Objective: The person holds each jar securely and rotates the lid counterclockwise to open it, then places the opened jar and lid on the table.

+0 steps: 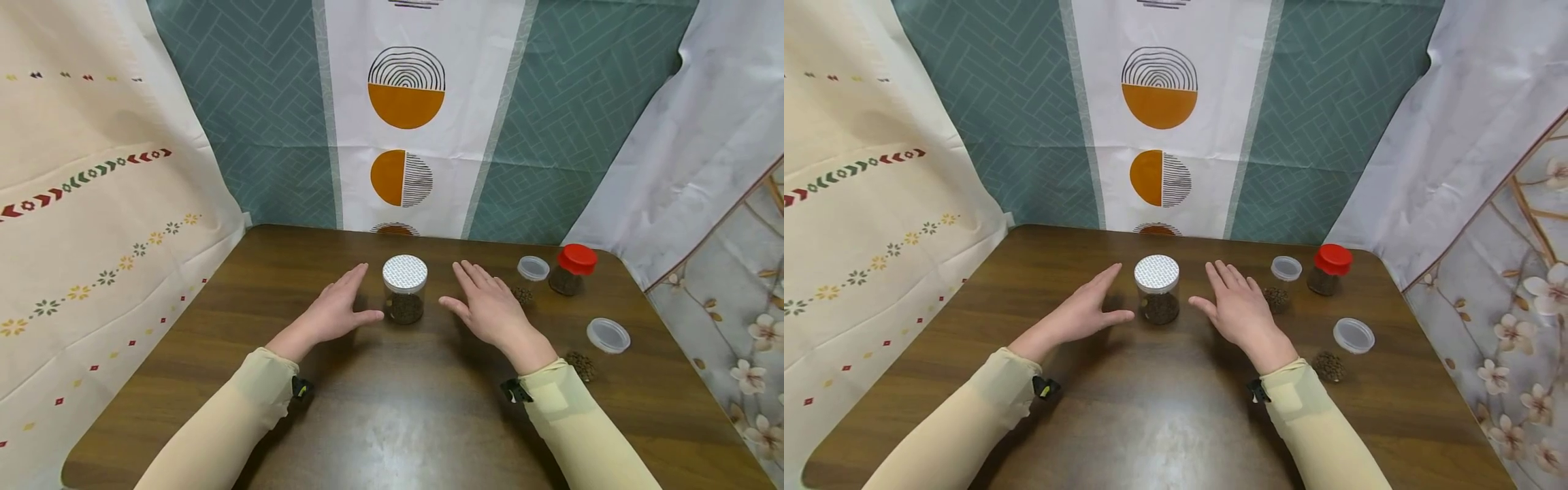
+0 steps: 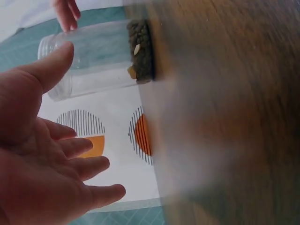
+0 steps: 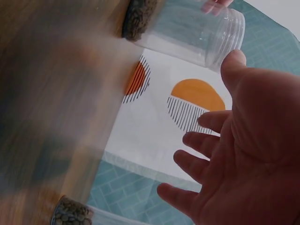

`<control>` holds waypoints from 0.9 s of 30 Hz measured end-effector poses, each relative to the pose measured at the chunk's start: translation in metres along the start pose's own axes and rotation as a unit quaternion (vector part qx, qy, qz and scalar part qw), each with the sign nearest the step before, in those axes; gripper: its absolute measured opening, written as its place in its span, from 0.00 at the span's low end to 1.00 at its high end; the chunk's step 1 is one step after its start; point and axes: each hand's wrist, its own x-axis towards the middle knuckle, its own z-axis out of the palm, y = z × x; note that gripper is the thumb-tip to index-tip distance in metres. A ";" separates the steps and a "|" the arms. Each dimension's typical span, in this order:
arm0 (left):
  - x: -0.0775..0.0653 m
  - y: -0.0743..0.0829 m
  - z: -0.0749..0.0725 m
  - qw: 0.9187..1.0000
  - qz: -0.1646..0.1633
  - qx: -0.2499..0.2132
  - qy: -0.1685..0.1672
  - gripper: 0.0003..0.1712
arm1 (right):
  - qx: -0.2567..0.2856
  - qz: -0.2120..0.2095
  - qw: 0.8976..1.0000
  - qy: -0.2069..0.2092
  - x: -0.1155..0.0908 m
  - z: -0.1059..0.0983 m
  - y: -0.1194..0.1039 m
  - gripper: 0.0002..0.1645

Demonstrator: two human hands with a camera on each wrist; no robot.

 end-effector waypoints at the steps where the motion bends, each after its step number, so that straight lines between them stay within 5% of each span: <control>1: 0.001 -0.001 0.001 1.000 0.001 -0.007 -0.001 0.63 | 0.006 -0.004 1.000 0.000 0.000 0.000 -0.002 0.51; 14: 0.006 -0.003 0.010 0.992 -0.026 -0.126 -0.014 0.65 | 0.107 -0.037 0.994 -0.011 0.007 0.001 -0.015 0.49; 27: 0.013 0.004 0.016 0.988 -0.026 -0.148 -0.028 0.63 | 0.158 -0.034 0.986 -0.028 0.009 -0.001 -0.024 0.48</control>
